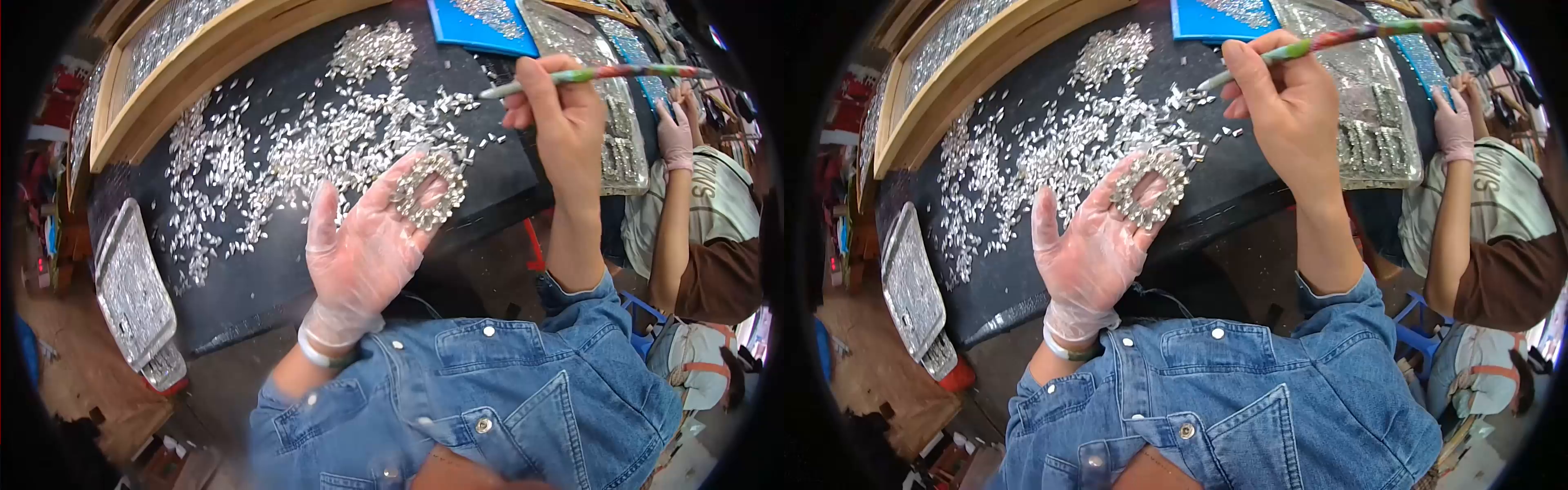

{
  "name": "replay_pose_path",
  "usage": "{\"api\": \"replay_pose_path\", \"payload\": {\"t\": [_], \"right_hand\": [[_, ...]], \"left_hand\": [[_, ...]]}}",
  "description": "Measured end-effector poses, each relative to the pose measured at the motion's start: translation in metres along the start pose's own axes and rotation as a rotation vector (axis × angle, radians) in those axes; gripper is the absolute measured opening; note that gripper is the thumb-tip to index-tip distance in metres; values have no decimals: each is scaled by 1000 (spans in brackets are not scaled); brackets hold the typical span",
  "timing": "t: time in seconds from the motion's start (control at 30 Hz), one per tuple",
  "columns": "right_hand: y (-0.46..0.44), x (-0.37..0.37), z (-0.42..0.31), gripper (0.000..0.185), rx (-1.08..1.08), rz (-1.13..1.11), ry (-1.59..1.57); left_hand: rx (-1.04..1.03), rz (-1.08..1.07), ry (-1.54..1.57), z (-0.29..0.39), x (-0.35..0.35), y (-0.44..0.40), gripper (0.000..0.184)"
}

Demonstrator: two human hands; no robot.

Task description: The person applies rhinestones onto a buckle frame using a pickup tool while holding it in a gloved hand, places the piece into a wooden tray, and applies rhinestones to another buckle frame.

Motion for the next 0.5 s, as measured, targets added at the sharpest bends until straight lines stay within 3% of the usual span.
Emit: {"api": "replay_pose_path", "payload": {"t": [0.07,0.5], "right_hand": [[8,-8,-5,9,7,-45,-129],[29,-16,-8,10,-46,-197,-154]], "left_hand": [[1,1,71,4,5,1,87],[7,-6,-94,5,1,1,82]]}}
Point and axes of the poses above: each hand's wrist, its own y-axis away from the middle knuckle, its own x-axis out of the back of the hand, z = x × y, the point moved 2 cm from there along -y, towards the middle knuckle, and after that the axes turned 2 degrees about -z, right-handed, at the moved point
